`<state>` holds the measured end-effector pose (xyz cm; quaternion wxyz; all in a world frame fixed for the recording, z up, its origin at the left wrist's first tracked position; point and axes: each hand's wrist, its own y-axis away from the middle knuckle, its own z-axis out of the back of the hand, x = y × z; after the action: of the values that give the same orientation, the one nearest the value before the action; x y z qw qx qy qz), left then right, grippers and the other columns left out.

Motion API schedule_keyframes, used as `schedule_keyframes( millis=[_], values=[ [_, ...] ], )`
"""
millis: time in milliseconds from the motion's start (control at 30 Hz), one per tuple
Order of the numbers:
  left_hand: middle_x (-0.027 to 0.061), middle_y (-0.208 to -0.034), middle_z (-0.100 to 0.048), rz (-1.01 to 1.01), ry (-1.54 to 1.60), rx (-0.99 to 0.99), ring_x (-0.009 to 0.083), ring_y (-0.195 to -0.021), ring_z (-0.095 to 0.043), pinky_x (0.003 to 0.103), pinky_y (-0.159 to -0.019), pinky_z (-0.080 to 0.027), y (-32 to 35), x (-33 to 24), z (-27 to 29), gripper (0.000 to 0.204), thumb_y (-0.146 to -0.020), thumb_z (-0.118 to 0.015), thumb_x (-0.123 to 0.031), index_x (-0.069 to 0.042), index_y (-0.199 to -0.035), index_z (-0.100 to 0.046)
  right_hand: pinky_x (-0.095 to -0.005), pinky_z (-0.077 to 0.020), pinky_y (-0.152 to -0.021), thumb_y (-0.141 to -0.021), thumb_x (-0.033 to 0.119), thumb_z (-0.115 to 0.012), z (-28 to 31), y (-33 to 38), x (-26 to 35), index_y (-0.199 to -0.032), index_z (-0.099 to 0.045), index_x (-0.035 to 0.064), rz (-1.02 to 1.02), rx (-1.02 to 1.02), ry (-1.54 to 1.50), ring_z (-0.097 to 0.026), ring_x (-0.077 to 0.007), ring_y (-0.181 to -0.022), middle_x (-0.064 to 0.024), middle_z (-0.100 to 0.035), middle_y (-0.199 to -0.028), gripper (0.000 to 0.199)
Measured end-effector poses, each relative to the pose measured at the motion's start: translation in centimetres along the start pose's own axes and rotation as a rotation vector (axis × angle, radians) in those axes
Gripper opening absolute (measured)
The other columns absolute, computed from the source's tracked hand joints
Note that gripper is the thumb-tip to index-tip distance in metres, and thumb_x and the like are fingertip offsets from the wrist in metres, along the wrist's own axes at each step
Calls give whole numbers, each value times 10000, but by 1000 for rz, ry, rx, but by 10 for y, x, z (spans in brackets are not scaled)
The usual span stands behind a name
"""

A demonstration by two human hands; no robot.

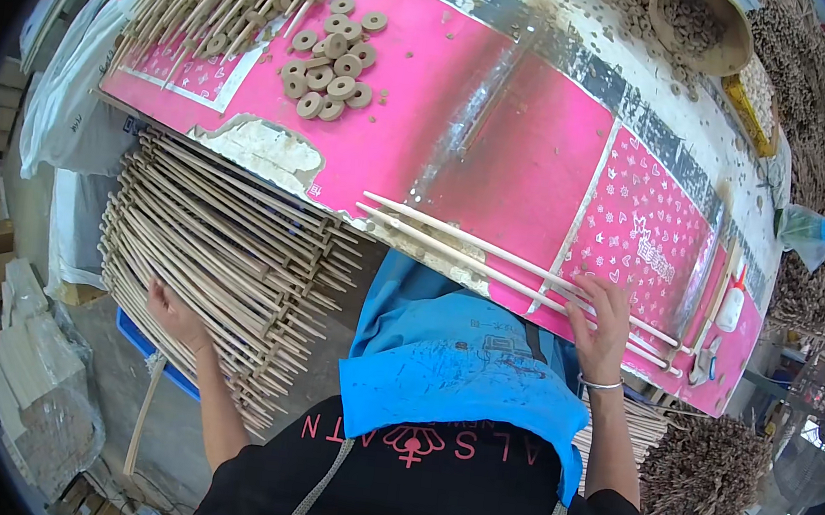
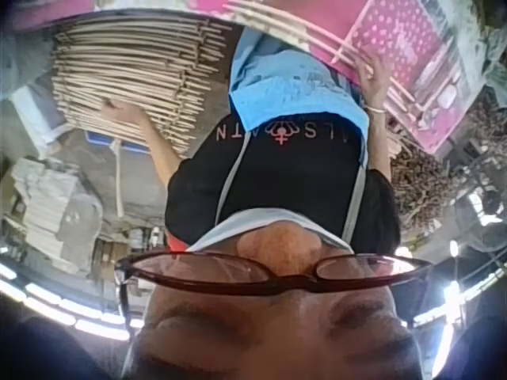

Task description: Assembling wooden frame structures by applying glue to wooden sticks and attaching circular connectors.

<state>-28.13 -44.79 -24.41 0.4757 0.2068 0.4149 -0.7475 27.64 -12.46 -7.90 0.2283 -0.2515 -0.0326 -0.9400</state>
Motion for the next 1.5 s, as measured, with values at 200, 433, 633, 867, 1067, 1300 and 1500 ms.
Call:
schedule_keyframes(
  millis=[200, 433, 633, 867, 1067, 1300, 1500],
  values=[
    [99, -1120, -704, -390, 230, 389, 232, -1032, -632, 354, -928, -491, -7, -196, -95, 282, -1000, -691, -62, -40, -1281, -710, -407, -483, -995, -906, 60, -732, -10, 6, -17, -1243, -714, 23, -18, -35, -27, -654, -328, -1141, -157, -685, -1225, 339],
    [97, -1212, -664, -732, 52, 592, 300, -1131, -632, 434, -977, -481, -34, -315, -173, 474, -897, -779, -168, -114, -1359, -683, -410, -434, -808, -858, 83, -759, -10, -11, -25, -971, -701, 40, 58, -16, -99, -598, -296, -902, -101, -628, -915, 134],
    [57, -1162, -671, -795, -229, 593, 275, -1085, -654, 429, -923, -492, -42, -329, -208, 329, -908, -773, -214, -116, -1218, -729, -362, -503, -694, -874, 18, -756, -14, -15, -28, -977, -688, 11, -109, -42, -391, -655, -247, -807, -103, -645, -918, 124],
    [81, -980, -692, -394, 180, 670, 223, -868, -703, 350, -768, -550, -28, -352, -194, 186, -983, -720, -116, -25, -1144, -747, -304, -483, -595, -903, -16, -747, -3, -45, -26, -988, -697, 3, -21, -86, -391, -639, -195, -723, -94, -630, -869, 100],
    [54, -927, -691, -108, 529, 712, 120, -840, -687, 266, -757, -551, 7, -355, -187, 193, -1008, -704, -68, 18, -1175, -746, -315, -448, -578, -898, 6, -756, -6, -53, -30, -986, -703, 7, -16, -99, -391, -604, -185, -701, -84, -625, -854, 103],
    [63, -959, -696, -48, 543, 663, 115, -823, -701, 258, -751, -571, 24, -363, -194, 165, -1004, -689, -29, 36, -1148, -736, -341, -469, -625, -891, 10, -755, -7, -52, -35, -985, -701, 16, -12, -113, -352, -624, -221, -735, -93, -628, -862, 109],
    [90, -985, -664, -201, 409, 633, 174, -874, -719, 295, -774, -597, 38, -374, -185, 169, -964, -718, -11, 9, -1129, -749, -363, -491, -659, -875, 21, -769, -6, -54, -33, -981, -696, 23, 30, -109, -280, -645, -246, -780, -99, -634, -885, 129]
  ],
)
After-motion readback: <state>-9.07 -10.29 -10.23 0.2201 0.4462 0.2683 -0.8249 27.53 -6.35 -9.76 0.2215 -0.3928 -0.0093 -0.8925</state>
